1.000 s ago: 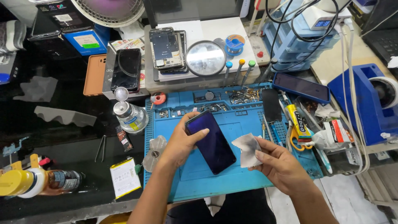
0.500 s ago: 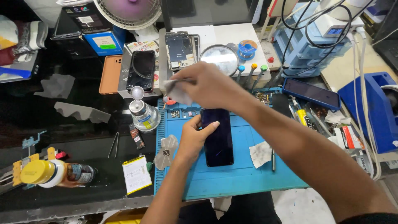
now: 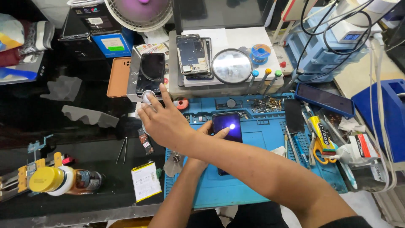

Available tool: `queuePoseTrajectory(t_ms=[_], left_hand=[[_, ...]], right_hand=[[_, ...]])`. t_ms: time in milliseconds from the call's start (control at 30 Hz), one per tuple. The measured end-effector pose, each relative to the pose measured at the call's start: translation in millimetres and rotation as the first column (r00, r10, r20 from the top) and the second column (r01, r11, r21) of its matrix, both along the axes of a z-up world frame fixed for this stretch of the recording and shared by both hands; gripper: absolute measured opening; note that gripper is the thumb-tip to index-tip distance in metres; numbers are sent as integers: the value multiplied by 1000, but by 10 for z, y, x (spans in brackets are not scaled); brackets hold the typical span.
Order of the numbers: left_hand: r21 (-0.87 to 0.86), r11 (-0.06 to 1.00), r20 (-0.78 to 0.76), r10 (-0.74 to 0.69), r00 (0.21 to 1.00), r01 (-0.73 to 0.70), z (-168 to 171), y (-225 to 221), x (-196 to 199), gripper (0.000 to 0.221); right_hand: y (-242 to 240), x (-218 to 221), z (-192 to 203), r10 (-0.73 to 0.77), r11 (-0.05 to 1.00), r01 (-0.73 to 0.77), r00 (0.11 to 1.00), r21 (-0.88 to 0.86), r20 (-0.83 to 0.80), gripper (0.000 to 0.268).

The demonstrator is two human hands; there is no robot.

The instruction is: Polishing the back cover of a smartphone using a cleaning solution and a cloth on a repair mat.

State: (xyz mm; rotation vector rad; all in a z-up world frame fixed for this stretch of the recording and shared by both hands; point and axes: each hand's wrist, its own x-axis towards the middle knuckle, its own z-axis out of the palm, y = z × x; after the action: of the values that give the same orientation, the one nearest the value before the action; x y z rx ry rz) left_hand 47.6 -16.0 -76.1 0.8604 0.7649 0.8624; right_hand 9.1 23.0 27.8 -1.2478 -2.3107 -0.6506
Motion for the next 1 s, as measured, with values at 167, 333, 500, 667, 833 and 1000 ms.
queuePoseTrajectory(t_ms=[167, 333, 500, 667, 833, 1000], left_hand=[[-56, 998, 82, -29, 996, 34, -42, 7, 37, 33], [-105, 992, 164, -48, 985, 66, 30, -46, 44, 34], [-156, 982, 241, -67, 968, 106, 86, -121, 41, 35], [-187, 972, 326, -78, 942, 145, 177, -145, 28, 36], [-219, 962, 403, -66, 913, 166, 244, -180, -37, 37], [-272, 829, 566, -272, 778, 488, 588, -238, -195, 60]], right_hand=[[1, 12, 99, -16, 998, 16, 1000, -66, -1, 33], [80, 66, 57, -18, 996, 16, 1000, -86, -24, 33], [123, 52, -16, -4, 998, 2, 999, -59, -35, 32], [360, 255, -165, 43, 980, -88, 969, -176, -242, 38], [-201, 974, 896, -486, 475, -659, 356, -584, -798, 36], [-630, 1604, 1063, -770, 352, -808, 37, -473, -637, 48]])
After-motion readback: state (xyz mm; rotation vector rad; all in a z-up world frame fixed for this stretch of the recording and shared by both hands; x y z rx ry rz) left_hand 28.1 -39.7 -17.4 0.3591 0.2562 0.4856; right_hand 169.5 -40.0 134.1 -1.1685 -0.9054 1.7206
